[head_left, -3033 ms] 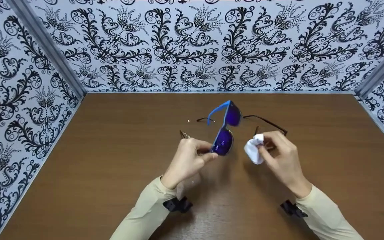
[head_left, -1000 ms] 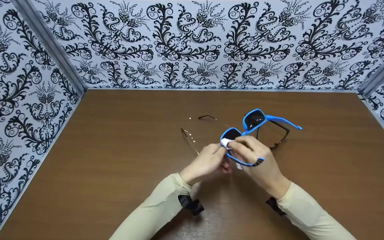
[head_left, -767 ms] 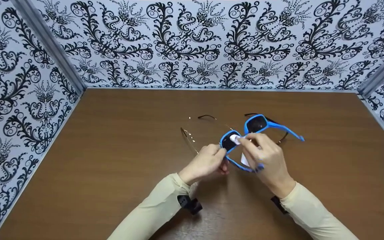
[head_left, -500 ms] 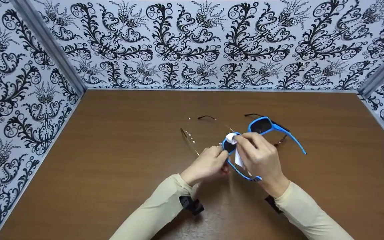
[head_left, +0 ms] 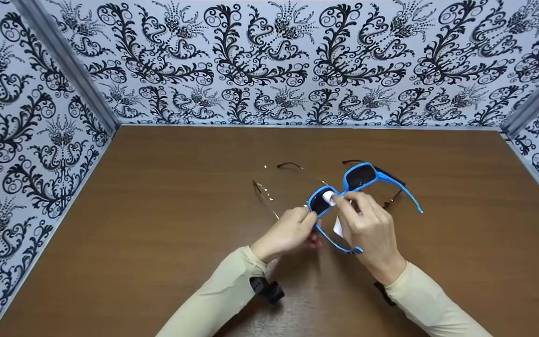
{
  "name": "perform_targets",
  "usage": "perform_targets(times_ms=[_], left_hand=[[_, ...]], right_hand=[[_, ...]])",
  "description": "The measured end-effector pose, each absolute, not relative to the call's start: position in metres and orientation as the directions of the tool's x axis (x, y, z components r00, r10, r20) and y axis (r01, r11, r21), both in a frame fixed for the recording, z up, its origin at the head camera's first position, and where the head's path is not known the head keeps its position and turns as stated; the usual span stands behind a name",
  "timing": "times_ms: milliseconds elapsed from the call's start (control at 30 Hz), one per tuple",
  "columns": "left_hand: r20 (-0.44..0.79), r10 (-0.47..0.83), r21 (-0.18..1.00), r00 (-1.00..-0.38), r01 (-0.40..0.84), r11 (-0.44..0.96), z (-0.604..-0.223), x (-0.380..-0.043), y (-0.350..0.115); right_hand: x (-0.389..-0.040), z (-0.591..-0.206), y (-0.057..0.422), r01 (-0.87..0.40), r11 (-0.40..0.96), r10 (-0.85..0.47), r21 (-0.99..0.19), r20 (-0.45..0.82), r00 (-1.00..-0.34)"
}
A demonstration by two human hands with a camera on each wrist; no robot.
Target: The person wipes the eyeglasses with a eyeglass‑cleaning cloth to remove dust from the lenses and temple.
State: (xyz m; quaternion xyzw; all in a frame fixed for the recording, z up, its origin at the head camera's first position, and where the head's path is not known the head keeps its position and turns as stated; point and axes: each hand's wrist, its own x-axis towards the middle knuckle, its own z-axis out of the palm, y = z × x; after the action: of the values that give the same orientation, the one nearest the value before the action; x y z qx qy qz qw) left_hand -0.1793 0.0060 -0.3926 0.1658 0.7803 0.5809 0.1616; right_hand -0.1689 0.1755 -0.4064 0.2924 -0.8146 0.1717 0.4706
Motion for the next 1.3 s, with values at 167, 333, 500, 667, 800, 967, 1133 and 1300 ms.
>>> perform_targets(times_ms=[167, 333, 500, 667, 800, 967, 1133, 1300], left_hand=[[-0.061, 0.462, 0.933, -0.885, 0.114, 0.341, -0.393, -0.180, 0.007], [-0.010, 0.464, 0.894, -0.886, 0.200, 0.401, -0.392, -0.183, 0.005], [0.001, 0.456, 0.889, -0.890, 0.210, 0.407, -0.393, -0.183, 0.003], [-0.056, 0.472, 0.940, -0.880, 0.114, 0.323, -0.397, -0.182, 0.006], [-0.073, 0.477, 0.948, -0.876, 0.088, 0.306, -0.399, -0.181, 0.009], [-0.079, 0.480, 0.934, -0.874, 0.104, 0.342, -0.400, -0.181, 0.013], [-0.083, 0.480, 0.944, -0.874, 0.085, 0.318, -0.403, -0.180, 0.016], [-0.087, 0.452, 0.960, -0.888, 0.047, 0.278, -0.403, -0.183, 0.013]], right_hand=[[-0.172, -0.403, 0.169, -0.646, 0.761, -0.278, -0.055, 0.873, -0.400], [-0.173, -0.403, 0.166, -0.757, 0.645, -0.333, -0.109, 0.851, -0.406], [-0.169, -0.405, 0.170, -0.764, 0.637, -0.383, -0.104, 0.817, -0.430], [-0.166, -0.407, 0.176, -0.685, 0.728, -0.409, 0.012, 0.810, -0.420], [-0.168, -0.409, 0.177, -0.571, 0.812, -0.389, 0.119, 0.840, -0.379], [-0.173, -0.409, 0.175, -0.498, 0.860, -0.311, 0.114, 0.891, -0.332], [-0.177, -0.408, 0.171, -0.593, 0.805, -0.288, 0.029, 0.893, -0.346], [-0.175, -0.411, 0.169, -0.742, 0.669, -0.366, -0.041, 0.851, -0.377]])
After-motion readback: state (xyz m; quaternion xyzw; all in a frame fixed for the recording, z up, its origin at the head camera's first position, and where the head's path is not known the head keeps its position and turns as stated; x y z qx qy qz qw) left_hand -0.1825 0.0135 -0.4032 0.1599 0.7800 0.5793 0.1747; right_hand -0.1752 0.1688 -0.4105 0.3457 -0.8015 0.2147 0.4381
